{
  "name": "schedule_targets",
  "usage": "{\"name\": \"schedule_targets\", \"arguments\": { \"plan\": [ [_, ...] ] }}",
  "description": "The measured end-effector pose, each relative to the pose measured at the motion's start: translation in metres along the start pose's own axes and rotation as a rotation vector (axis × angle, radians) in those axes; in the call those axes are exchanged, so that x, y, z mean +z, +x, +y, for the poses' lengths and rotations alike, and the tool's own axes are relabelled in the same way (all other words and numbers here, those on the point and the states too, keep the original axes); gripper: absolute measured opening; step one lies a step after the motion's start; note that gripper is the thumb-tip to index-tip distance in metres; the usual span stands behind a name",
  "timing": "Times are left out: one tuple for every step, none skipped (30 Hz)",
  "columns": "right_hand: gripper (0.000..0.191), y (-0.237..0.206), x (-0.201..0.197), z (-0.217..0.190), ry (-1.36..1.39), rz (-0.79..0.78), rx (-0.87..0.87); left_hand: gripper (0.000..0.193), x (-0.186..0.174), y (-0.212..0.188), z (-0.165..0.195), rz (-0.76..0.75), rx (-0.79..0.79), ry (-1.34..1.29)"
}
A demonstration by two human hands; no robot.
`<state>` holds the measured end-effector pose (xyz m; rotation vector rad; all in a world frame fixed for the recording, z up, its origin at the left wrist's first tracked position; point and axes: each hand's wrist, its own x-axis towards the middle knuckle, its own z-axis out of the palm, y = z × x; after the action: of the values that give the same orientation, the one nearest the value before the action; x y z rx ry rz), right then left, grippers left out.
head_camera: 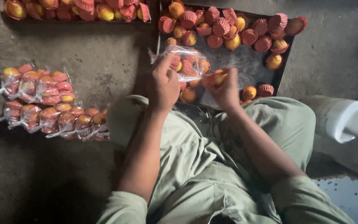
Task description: The person sits on the floor of a bakery work area and packs small cupcakes in paper liners into clear plastic bags. They place items into a bag one at a time, gather and twist the bag closed, and set the filled bag with a row of already packed bags beside them.
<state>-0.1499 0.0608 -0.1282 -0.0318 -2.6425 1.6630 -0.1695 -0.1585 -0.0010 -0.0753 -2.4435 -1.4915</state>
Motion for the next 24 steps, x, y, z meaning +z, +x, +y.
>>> {"name": "schedule_targets", "arguments": {
  "plan": [
    [0.062,-0.001,-0.01,-0.006,0.05,0.006,0.014,0.042,0.0,0.0,0.001,-0.026,-0.039,0.012],
    [0.064,-0.002,-0.025,-0.014,0.097,0.016,0.019,0.04,0.0,-0.001,0.003,-0.049,-0.069,0.019],
    [0.066,-0.002,-0.043,-0.025,0.141,0.03,0.019,0.038,0.001,-0.001,0.004,-0.094,-0.096,-0.024],
    [0.064,-0.007,-0.061,-0.038,0.228,0.051,0.016,0.035,0.003,-0.002,0.006,-0.144,-0.121,-0.07],
    [0.062,-0.013,-0.079,-0.053,0.316,0.072,0.011,0.033,0.005,-0.004,0.008,-0.195,-0.143,-0.116],
    [0.059,-0.021,-0.094,-0.069,0.406,0.089,0.002,0.033,0.009,-0.007,0.01,-0.238,-0.089,-0.137],
    [0.064,-0.033,-0.108,-0.087,0.345,0.104,-0.072,0.033,0.013,-0.011,0.013,-0.281,-0.042,-0.154],
    [0.068,-0.051,-0.12,-0.104,0.283,0.114,-0.134,0.033,0.018,-0.017,0.016,-0.328,-0.006,-0.169],
    [0.073,-0.065,-0.126,-0.12,0.222,0.127,-0.195,0.034,0.024,-0.025,0.02,-0.345,0.025,-0.148],
    [0.072,-0.073,-0.127,-0.134,0.11,0.15,-0.332,0.036,0.032,-0.033,0.025,-0.363,0.065,-0.127],
    [0.072,-0.081,-0.128,-0.146,-0.005,0.175,-0.468,0.037,0.039,-0.04,0.031,-0.379,0.107,-0.107],
    [0.072,-0.087,-0.131,-0.156,-0.123,0.201,-0.604,0.033,0.044,-0.048,0.037,-0.458,0.105,-0.205],
    [0.068,-0.091,-0.134,-0.164,-0.194,0.092,-0.616,0.029,0.048,-0.056,0.044,-0.541,0.104,-0.3],
    [0.063,-0.096,-0.137,-0.17,-0.264,-0.019,-0.62,0.025,0.051,-0.063,0.053,-0.626,0.096,-0.395],
    [0.059,-0.1,-0.142,-0.175,-0.333,-0.135,-0.62,0.034,0.053,-0.071,0.063,-0.654,0.033,-0.471],
    [0.057,-0.103,-0.148,-0.178,-0.351,-0.194,-0.572,0.044,0.055,-0.076,0.073,-0.678,-0.025,-0.544],
    [0.054,-0.105,-0.155,-0.18,-0.368,-0.25,-0.53,0.054,0.055,-0.079,0.084,-0.7,-0.078,-0.613],
    [0.051,-0.107,-0.161,-0.181,-0.381,-0.316,-0.487,0.047,0.055,-0.08,0.094,-0.711,-0.111,-0.453],
    [0.054,-0.11,-0.166,-0.18,-0.425,-0.379,-0.401,0.04,0.055,-0.084,0.104,-0.72,-0.17,-0.295],
    [0.057,-0.113,-0.172,-0.177,-0.464,-0.445,-0.304,0.034,0.054,-0.091,0.113,-0.737,-0.237,-0.138],
    [0.06,-0.113,-0.176,-0.172,-0.507,-0.494,-0.214,0.035,0.055,-0.094,0.122,-0.695,-0.181,-0.113],
    [0.054,-0.112,-0.179,-0.165,-0.527,-0.523,-0.197,0.038,0.059,-0.095,0.129,-0.645,-0.107,-0.09],
    [0.048,-0.11,-0.181,-0.156,-0.549,-0.553,-0.177,0.04,0.064,-0.098,0.136,-0.596,-0.036,-0.069],
    [0.041,-0.11,-0.183,-0.146,-0.568,-0.588,-0.148,0.043,0.069,-0.101,0.142,-0.588,0.06,-0.115]
  ]
}}
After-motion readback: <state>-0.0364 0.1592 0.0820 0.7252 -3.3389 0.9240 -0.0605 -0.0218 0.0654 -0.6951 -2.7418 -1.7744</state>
